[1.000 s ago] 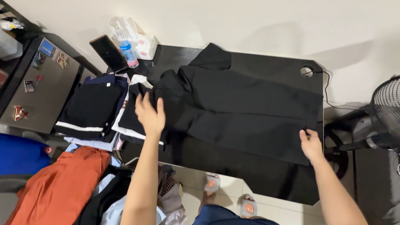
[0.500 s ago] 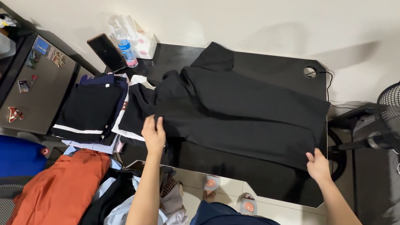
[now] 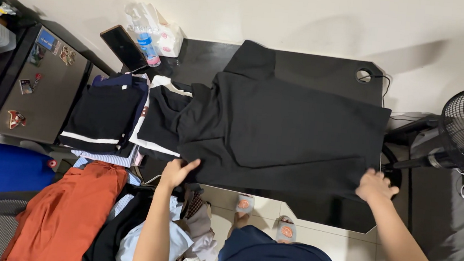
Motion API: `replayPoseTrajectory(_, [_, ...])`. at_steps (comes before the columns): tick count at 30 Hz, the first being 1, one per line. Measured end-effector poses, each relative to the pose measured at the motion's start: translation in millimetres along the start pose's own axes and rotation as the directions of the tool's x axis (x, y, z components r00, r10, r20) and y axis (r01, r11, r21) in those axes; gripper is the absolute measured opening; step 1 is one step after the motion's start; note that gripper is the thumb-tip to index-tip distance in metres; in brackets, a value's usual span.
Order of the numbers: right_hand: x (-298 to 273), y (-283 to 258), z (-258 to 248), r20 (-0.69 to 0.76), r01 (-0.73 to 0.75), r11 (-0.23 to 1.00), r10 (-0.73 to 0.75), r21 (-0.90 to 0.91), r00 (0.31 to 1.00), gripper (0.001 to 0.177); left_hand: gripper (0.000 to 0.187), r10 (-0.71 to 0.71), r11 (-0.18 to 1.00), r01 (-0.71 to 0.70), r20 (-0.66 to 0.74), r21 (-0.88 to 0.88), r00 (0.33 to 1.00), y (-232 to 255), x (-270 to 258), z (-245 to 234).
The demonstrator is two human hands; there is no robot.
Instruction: The person folds several garments on a black table, including a pink shirt, striped shirt, black t-shirts, and an orange jacket. Each item is smoothed, folded into a compact rectangle, and stacked on the table.
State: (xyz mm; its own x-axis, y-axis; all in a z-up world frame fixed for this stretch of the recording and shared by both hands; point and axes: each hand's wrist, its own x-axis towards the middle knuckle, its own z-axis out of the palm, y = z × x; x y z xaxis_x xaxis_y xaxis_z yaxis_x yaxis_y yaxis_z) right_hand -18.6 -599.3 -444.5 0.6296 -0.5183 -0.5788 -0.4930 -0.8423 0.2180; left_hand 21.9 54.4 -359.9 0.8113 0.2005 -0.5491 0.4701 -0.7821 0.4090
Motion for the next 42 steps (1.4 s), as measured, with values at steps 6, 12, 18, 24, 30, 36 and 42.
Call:
replayPoseTrajectory(6, [-50,-38,-57,-0.071,0.095,0.891,-0.071,0.444,0.995,0.087,0.056,0.039,0.938,-0.033,0.011,-0.345,0.999,38,5,-6])
replayPoseTrajectory(12, [27,11,-9,-0.14,0.235,0.826,-0.189,0.512,0.972,0.075,0.028,0.404,0.794,-0.203,0.248,-0.573,0.88,104,-16,-69])
replayPoseTrajectory(18, [25,21,-6,-0.315,0.256,0.41,0.082,0.875,0.946,0.045,0.086,0.184,0.865,-0.146,0.033,-0.479,0.982,130,41,-70])
replayPoseTrajectory(24, [-14,30,-5,-0.011,0.073,0.553,-0.114,0.83,0.993,0.077,0.077,0.42,0.905,-0.422,-0.041,-0.06,0.906,44,72,0])
replayPoseTrajectory(30, [5,57,21,0.007,0.09,0.822,-0.113,0.563,0.994,0.066,0.053,0.299,0.937,-0.249,-0.196,0.244,0.934,25,49,-21])
replayPoseTrajectory(36, [-43,-4,-72,0.276,-0.173,0.981,0.19,-0.085,0.942,0.104,0.052,0.156,0.834,-0.026,-0.191,0.552,0.969,38,51,-31])
replayPoseTrajectory(42, [7,-49,-122,-0.246,0.074,0.985,-0.035,0.153,0.969,0.057,0.025,0.683,0.725,-0.484,-0.423,0.49,0.595,170,82,-62])
